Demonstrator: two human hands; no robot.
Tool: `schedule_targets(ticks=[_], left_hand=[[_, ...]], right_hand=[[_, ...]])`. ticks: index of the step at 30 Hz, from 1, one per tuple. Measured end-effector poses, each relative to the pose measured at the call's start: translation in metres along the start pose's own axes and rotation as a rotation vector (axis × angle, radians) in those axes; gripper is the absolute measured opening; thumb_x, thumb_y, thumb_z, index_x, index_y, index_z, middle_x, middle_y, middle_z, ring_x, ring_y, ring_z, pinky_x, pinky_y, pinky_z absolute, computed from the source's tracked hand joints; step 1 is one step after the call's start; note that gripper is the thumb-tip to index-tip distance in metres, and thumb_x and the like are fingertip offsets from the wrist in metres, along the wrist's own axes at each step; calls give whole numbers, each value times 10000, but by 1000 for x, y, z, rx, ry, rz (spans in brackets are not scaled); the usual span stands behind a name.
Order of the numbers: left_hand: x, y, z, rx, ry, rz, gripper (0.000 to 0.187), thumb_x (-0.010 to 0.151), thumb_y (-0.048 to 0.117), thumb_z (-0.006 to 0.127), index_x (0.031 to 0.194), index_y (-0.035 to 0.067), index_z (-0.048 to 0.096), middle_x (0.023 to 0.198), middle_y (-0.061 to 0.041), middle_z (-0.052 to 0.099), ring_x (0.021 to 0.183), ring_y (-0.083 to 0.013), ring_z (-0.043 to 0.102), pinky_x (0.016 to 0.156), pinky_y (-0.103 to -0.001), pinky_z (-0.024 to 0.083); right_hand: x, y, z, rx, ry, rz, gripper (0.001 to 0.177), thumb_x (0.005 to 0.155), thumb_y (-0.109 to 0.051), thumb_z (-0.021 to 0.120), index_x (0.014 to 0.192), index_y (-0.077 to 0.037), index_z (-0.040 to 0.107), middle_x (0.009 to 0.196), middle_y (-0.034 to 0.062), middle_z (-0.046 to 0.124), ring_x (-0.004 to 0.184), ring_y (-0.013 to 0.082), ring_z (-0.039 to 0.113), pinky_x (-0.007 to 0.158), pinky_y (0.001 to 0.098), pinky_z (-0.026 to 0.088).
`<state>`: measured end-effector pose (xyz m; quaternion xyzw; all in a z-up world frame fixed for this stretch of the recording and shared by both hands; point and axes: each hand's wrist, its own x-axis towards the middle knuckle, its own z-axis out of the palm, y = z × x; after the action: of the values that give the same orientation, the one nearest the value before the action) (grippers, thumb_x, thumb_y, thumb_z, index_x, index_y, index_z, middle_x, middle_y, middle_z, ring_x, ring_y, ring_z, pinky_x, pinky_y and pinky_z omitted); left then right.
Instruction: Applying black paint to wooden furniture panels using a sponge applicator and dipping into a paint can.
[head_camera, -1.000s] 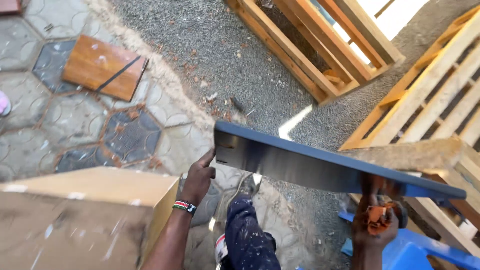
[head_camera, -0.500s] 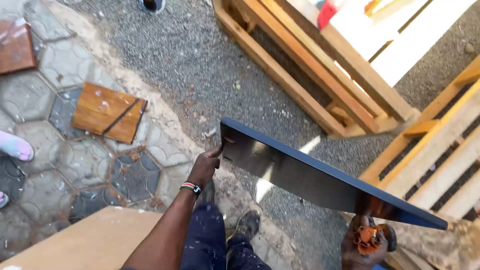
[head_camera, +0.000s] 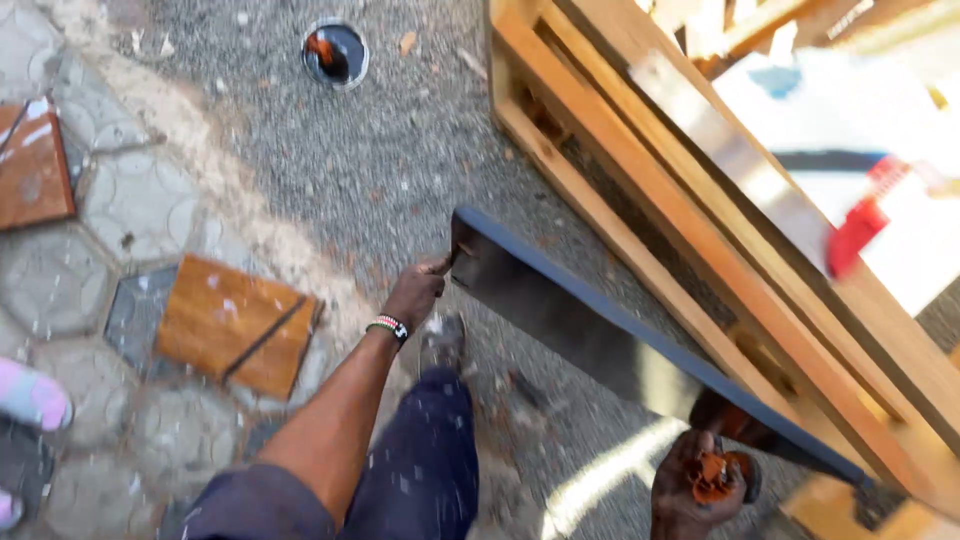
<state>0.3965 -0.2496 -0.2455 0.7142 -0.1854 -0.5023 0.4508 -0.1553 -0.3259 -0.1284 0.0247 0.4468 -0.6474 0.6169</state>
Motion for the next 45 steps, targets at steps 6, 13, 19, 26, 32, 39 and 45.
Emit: schedule_targets(ticks=[6, 13, 19, 26, 32, 39, 45], left_hand=[[168, 2, -86, 757, -39, 350, 1041, 945, -285, 505, 1799, 304, 601, 1028, -204, 844, 644, -278, 661, 526, -439, 603], [305, 23, -116, -93, 23, -4, 774, 825, -109, 565, 1548, 40, 794, 1643, -97, 766, 1532, -202, 700, 1268, -277, 558], [340, 61, -116, -21, -58, -44, 800, 826, -86, 457, 1512, 74, 836, 1738, -57, 714, 1573, -271, 690, 819, -325, 779], [343, 80, -116, 128, -169, -53, 724, 826, -13, 488, 1393, 161, 904, 1761, 48, 703, 1343, -226, 790, 826, -363, 754], [277, 79, -107, 283, -9, -134, 496, 1143, 97, 476, 1505, -76, 768, 1960, -64, 401, 508, -93, 342, 461, -302, 373], [23, 62, -66, -173, 318, -612, 348, 1276, 279, 624, 1378, 42, 857, 949, -80, 767, 659, -78, 498, 555, -211, 371], [-166, -11, 23, -972, 674, -256, 201, 907, -61, 967, 1061, -109, 847, 926, -193, 836, 807, -306, 845, 849, -411, 723]], right_hand=[[54, 173, 81, -95, 89, 54, 516, 1158, -386, 470, 1376, 2, 731, 771, 65, 590, 622, 176, 525, 629, 286, 436], [92, 285, 118, -73, 251, -6, 399, 1066, -273, 532, 1275, 32, 683, 769, 102, 634, 602, 201, 548, 713, 331, 552], [118, 306, 131, -74, 396, -21, 501, 1041, -328, 575, 1331, 52, 725, 999, 182, 804, 926, 285, 807, 997, 375, 734], [136, 282, 96, -234, 446, 47, 440, 952, -381, 680, 1237, -53, 747, 1613, 185, 724, 1503, 348, 747, 1324, 484, 619], [114, 256, 117, -466, 509, 134, 620, 1156, -437, 402, 1564, -71, 691, 1823, 127, 688, 1701, 272, 651, 1411, 389, 484], [15, 218, 135, -776, 346, 320, 687, 1238, -478, 289, 1814, -138, 445, 1756, 161, 700, 1660, 350, 674, 1405, 432, 528], [-70, 176, 186, -1215, -285, 573, 282, 1000, -26, 833, 1257, 92, 827, 1286, 274, 894, 1218, 450, 873, 1184, 505, 663]])
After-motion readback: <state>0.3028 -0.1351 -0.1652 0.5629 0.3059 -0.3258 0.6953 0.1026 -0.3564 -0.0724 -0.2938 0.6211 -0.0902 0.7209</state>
